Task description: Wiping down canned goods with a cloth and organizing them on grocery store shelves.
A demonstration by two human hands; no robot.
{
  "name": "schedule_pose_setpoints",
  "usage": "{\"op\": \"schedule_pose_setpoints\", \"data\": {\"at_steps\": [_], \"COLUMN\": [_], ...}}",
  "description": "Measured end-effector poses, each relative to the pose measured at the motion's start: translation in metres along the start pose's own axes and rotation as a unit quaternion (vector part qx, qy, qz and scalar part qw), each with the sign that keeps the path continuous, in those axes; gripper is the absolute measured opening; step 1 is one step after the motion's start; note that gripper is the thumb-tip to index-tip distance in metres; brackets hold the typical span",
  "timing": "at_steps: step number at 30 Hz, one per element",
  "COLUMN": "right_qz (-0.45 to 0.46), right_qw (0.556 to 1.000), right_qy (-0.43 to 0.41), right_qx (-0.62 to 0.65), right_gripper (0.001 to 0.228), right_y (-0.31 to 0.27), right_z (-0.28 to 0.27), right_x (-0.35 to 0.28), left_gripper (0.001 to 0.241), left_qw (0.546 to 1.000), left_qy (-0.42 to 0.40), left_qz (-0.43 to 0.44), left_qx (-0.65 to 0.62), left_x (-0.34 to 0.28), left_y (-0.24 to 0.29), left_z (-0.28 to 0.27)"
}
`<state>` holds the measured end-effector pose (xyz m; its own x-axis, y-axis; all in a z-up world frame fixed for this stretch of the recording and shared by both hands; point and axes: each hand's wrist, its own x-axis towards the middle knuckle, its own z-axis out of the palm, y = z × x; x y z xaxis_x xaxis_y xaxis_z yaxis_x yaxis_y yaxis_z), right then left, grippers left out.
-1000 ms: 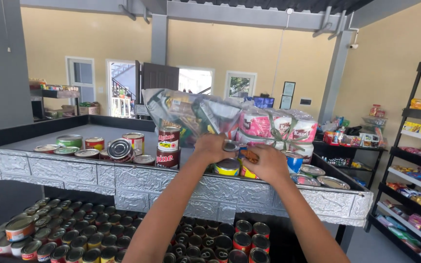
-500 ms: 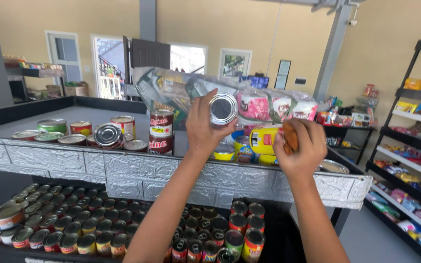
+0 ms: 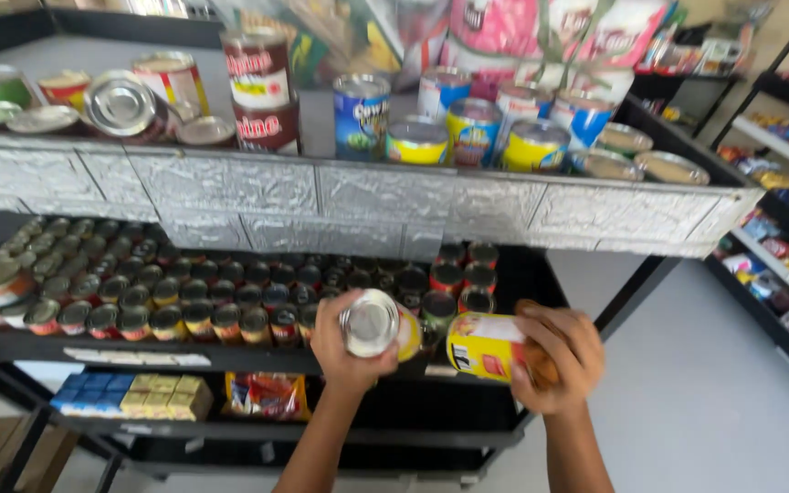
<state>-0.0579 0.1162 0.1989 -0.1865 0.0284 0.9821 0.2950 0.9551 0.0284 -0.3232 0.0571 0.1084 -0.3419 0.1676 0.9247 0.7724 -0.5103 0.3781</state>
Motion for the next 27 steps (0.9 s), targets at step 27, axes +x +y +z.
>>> {"op": "schedule_pose_setpoints", "data": {"at_steps": [27], "right_qz": [0.247], "right_qw": [0.957], "right_qy": [-0.154], "right_qx": [0.0], "right_gripper": [0.035], "right_y": [0.023], "right_z": [0.096], "right_x": [-0.099], "left_gripper": [0.098], "left_qw": [0.962], "left_qy": [-0.161], "left_qz": [-0.216], "left_qx": [-0.03], "left_x": [-0.052], "left_y": [-0.077], "left_z": [0.045]}}
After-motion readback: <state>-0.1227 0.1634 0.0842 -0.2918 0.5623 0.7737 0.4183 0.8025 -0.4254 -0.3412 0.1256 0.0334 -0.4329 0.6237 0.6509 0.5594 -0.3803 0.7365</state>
